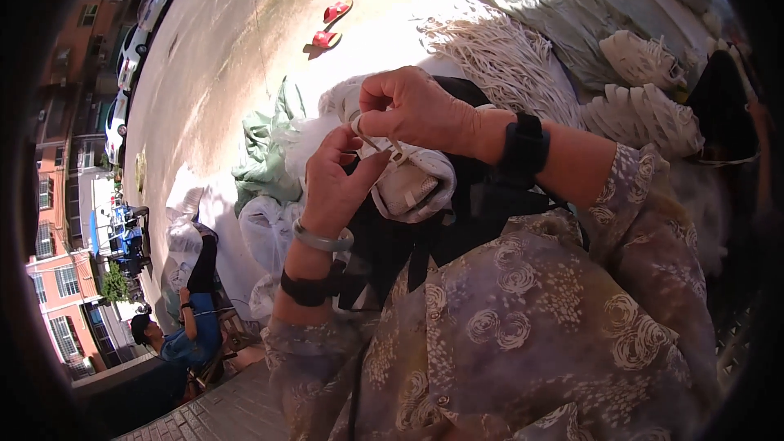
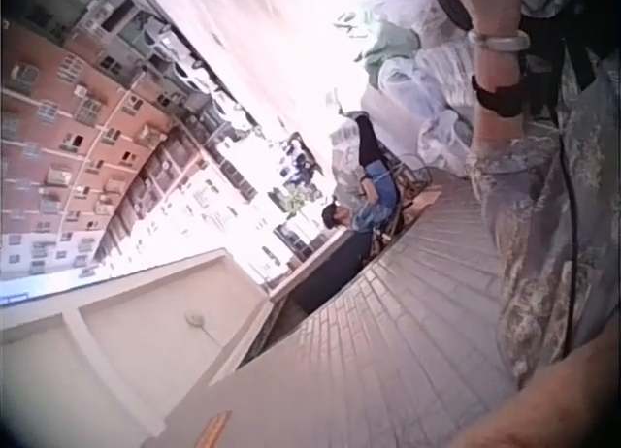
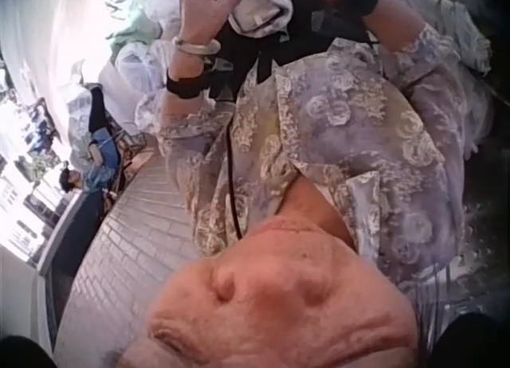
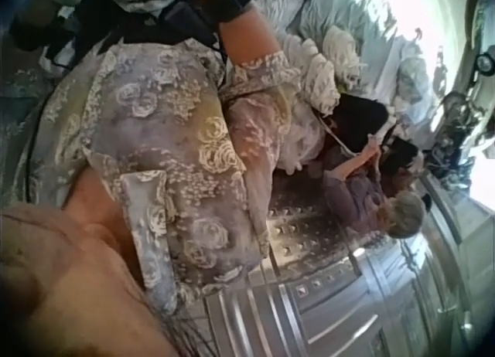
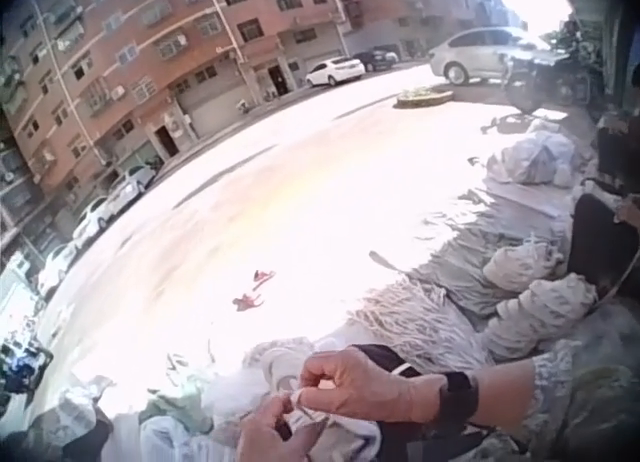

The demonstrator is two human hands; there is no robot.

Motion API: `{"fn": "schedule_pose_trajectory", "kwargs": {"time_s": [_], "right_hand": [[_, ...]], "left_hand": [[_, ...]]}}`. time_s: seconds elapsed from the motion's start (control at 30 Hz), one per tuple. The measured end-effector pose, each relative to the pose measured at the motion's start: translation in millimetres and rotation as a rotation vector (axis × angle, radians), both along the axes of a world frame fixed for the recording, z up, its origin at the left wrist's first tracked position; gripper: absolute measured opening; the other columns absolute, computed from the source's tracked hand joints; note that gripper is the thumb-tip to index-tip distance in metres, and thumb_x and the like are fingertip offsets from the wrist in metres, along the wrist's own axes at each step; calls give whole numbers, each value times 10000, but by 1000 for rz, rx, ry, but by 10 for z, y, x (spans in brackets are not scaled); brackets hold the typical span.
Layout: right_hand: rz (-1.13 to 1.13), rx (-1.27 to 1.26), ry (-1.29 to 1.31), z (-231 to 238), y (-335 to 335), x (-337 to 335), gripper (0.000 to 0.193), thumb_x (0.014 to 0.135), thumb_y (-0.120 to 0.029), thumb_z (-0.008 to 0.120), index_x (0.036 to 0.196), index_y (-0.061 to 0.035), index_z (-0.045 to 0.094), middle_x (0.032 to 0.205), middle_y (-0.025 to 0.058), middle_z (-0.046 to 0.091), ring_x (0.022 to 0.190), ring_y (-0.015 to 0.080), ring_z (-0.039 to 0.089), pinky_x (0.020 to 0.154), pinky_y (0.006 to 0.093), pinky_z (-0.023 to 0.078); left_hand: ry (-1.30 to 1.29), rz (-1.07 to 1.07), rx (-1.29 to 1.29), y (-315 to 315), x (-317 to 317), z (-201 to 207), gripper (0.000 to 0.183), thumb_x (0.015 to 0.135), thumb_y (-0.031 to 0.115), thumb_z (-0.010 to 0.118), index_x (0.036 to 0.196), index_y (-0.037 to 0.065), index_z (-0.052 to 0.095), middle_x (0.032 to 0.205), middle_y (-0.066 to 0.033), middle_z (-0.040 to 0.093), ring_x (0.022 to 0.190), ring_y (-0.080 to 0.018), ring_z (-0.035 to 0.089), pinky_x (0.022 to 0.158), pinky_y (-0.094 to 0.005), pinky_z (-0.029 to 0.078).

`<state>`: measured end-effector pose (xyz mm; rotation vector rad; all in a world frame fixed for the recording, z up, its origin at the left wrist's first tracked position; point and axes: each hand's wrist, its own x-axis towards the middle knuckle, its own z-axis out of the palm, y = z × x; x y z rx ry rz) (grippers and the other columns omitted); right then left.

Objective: Thread laces through the eyelets of a shoe.

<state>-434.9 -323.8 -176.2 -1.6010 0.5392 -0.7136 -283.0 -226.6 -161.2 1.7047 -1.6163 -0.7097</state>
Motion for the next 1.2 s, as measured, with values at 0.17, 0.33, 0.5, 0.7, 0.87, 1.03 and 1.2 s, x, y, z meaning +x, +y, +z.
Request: {"fn": "schedule_pose_trajectory", "kwargs": {"time_s": [0.17,0.33,0.5,0.7,0.87,1.03,1.2], "right_hand": [[-5,-369,-78,-57,0,33,88,753,-90,618,787,-21,574,716,-20,549,645,50,478,615,214,407],[271,426,26,-314,-141,22,158,809,-176,576,877,-37,613,759,12,599,610,74,525,590,219,441],[549,356,268,-583,-140,197,181,856,-192,533,897,-37,619,768,22,624,551,63,499,525,215,433],[544,396,284,-550,-175,154,215,889,-222,531,925,-33,628,772,-2,616,564,19,478,548,178,414],[591,354,205,-482,-161,84,210,888,-234,557,910,-42,641,742,-32,584,589,17,470,546,175,394],[581,327,94,-93,-176,-68,181,889,-218,571,877,-52,642,696,-56,543,606,13,446,539,169,374],[539,232,184,234,-257,-309,170,855,-184,614,831,-16,614,673,-53,518,625,17,446,544,179,356]], "left_hand": [[123,140,-104,-5,21,-235,96,756,1,590,851,-5,588,822,-126,610,731,-243,593,646,-297,462],[-89,73,-444,164,-6,3,59,779,-7,592,838,-11,598,813,-114,616,742,-245,595,683,-299,469],[-72,27,-408,233,3,36,53,827,1,592,871,-25,605,818,-77,607,716,-132,555,667,-229,443],[24,135,-335,279,120,-24,76,850,10,587,913,-24,613,811,-23,605,732,-90,544,677,-212,438],[130,222,-288,304,251,-99,89,838,13,608,918,-24,621,788,-4,596,707,-72,527,647,-188,423],[-103,62,-307,271,159,-61,140,724,26,665,859,15,630,766,-89,616,674,-217,579,635,-296,458],[-237,0,-262,350,168,-238,153,726,100,676,857,42,624,852,-87,619,821,-270,572,738,-356,441]]}}
